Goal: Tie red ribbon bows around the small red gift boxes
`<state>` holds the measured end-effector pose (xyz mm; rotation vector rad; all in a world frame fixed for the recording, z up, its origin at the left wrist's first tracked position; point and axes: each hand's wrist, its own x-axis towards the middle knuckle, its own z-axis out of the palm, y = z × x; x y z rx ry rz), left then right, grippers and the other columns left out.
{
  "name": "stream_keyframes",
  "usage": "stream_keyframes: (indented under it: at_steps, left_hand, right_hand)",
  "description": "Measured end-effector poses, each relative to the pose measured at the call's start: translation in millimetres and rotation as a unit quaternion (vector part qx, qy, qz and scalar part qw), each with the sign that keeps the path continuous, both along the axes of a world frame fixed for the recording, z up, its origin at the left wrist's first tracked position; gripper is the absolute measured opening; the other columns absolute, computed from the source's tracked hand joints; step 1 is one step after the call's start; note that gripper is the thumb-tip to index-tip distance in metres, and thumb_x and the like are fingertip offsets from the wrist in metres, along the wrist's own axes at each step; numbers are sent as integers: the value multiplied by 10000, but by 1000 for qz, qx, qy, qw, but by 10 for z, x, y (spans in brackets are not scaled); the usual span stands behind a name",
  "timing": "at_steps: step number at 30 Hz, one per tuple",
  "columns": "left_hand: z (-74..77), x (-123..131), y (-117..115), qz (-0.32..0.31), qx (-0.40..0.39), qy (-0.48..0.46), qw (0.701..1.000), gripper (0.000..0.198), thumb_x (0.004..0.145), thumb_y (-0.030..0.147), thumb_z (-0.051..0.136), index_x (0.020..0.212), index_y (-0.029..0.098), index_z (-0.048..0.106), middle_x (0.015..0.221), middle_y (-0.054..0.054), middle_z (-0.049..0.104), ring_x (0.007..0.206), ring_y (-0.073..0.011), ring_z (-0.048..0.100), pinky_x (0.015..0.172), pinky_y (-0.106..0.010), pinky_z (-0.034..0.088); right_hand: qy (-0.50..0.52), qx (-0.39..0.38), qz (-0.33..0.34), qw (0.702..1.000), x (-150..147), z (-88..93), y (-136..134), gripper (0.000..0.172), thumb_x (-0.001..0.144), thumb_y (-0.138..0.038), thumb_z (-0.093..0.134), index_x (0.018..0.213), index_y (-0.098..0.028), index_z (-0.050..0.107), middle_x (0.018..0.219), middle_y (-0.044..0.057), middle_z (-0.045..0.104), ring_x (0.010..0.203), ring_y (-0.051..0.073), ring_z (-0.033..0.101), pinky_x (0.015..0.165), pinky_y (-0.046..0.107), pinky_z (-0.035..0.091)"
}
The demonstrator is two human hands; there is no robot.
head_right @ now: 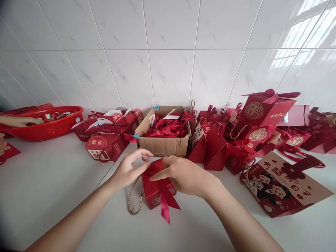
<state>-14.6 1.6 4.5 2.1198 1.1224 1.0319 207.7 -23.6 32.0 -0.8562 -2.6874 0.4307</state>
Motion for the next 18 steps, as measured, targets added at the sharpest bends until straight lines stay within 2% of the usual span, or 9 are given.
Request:
stream_keyframes:
  at_steps: [3, 5, 10, 14, 18]
  left_hand:
    - [-21, -46, 30, -26, -22, 10, 999, 163, 857, 267, 476, 856, 207, 629, 906, -42, 629, 929, -203, 580, 853, -313, 442]
    - [-35, -64, 33, -40, -37, 4, 998, 176, 855, 250, 444, 869, 212, 615, 958, -53, 618, 996, -223, 554, 884, -333, 433]
    - [-61, -43, -26, -24, -11, -11, 1000, 124, 759, 178, 537, 875, 216, 518, 949, -42, 592, 977, -219, 549, 903, -365, 436]
    - [-74, 3, -86, -34, 66, 14, 997, 132, 777, 158, 547, 867, 222, 619, 1086, -69, 583, 1089, -239, 513, 989, -407, 392]
    - [-110, 50, -109, -63, 69, 41, 995, 286, 788, 122, 534, 938, 285, 715, 1225, -44, 562, 1188, -253, 464, 1045, -429, 351]
  right_hand:
    - [17, 16, 1, 1000, -29, 32, -22, 489, 872, -32, 410, 1233, -305, 596, 922, 60, 602, 854, 169, 579, 711, 273, 462]
    - [29, 18, -7, 999, -37, 54, -32, 392, 902, -79, 406, 1187, -260, 605, 929, 60, 627, 854, 172, 593, 715, 276, 461]
    - [41, 7, -68, 997, -16, 73, -52, 125, 870, -114, 472, 898, -198, 560, 775, 15, 597, 628, 127, 517, 560, 238, 406]
    - [30, 27, -51, 998, -3, 51, -46, 190, 868, -83, 453, 842, -191, 607, 801, 32, 591, 674, 130, 531, 592, 238, 416]
    - [22, 20, -25, 999, -1, 26, -34, 361, 870, -50, 438, 1031, -264, 679, 905, 45, 584, 747, 130, 563, 623, 233, 428]
